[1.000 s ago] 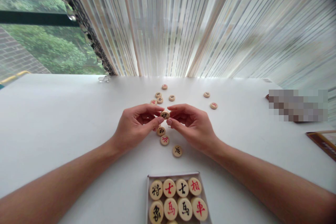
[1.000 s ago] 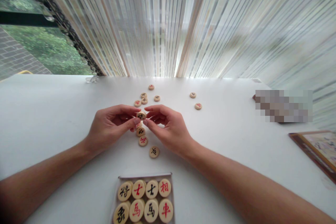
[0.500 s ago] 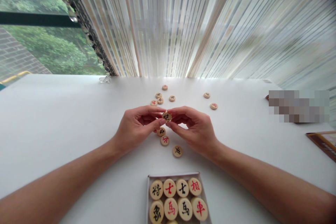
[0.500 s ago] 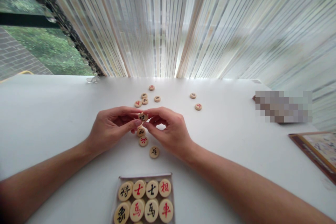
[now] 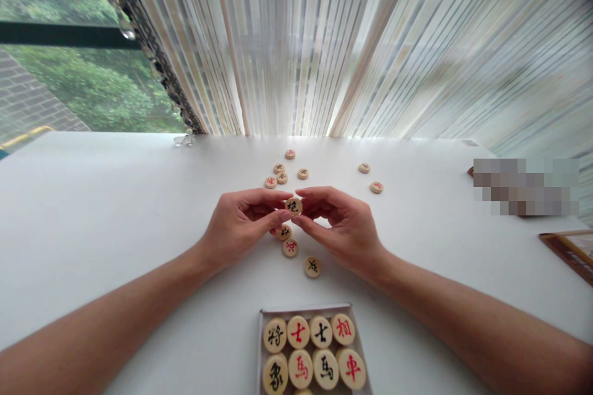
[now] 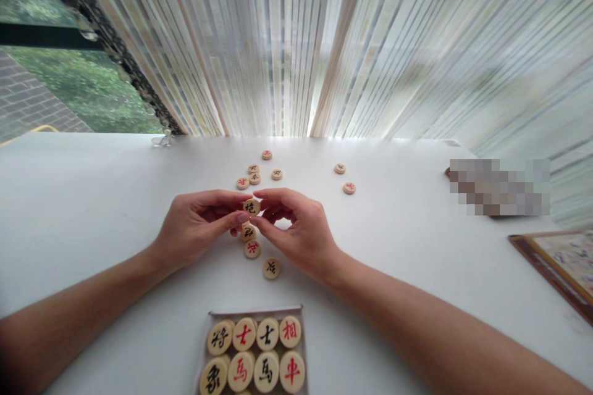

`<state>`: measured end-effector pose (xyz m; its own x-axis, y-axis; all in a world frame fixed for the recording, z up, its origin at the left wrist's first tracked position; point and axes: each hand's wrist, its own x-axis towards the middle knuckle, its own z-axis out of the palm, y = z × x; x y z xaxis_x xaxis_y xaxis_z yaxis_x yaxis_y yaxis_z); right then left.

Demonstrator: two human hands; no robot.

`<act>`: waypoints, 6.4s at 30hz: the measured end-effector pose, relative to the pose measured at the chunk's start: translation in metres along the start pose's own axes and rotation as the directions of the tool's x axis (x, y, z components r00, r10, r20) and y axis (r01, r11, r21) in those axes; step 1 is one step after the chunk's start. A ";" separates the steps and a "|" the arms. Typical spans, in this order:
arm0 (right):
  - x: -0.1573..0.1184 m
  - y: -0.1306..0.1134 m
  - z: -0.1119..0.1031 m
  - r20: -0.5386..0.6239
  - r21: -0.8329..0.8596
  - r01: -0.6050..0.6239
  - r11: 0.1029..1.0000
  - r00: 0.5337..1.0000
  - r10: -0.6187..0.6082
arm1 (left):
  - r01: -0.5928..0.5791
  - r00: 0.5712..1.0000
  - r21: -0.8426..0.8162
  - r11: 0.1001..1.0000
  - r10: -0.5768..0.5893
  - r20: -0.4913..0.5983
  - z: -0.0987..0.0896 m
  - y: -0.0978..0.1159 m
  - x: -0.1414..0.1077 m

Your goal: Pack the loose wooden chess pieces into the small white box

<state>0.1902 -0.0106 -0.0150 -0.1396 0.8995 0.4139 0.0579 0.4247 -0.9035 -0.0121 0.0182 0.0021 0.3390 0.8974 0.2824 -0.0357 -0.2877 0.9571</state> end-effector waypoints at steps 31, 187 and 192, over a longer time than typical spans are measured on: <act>0.006 -0.010 -0.001 0.146 0.123 -0.233 0.965 0.966 0.214 | -0.041 0.989 0.026 0.999 0.037 0.140 -0.003 -0.003 -0.005; -0.102 -0.111 -0.033 0.351 -0.553 0.197 0.810 0.936 0.012 | -0.096 0.990 0.001 0.995 0.095 0.101 -0.006 -0.013 0.003; -0.118 -0.113 -0.026 0.394 -0.557 0.212 0.803 0.918 0.031 | -0.106 0.989 0.006 0.994 0.105 0.106 -0.005 -0.014 0.004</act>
<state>0.2254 -0.1619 0.0415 -0.5164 0.7991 0.3080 0.5678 0.5887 -0.5754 -0.0155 0.0275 -0.0099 0.4316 0.8215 0.3726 -0.0657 -0.3833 0.9213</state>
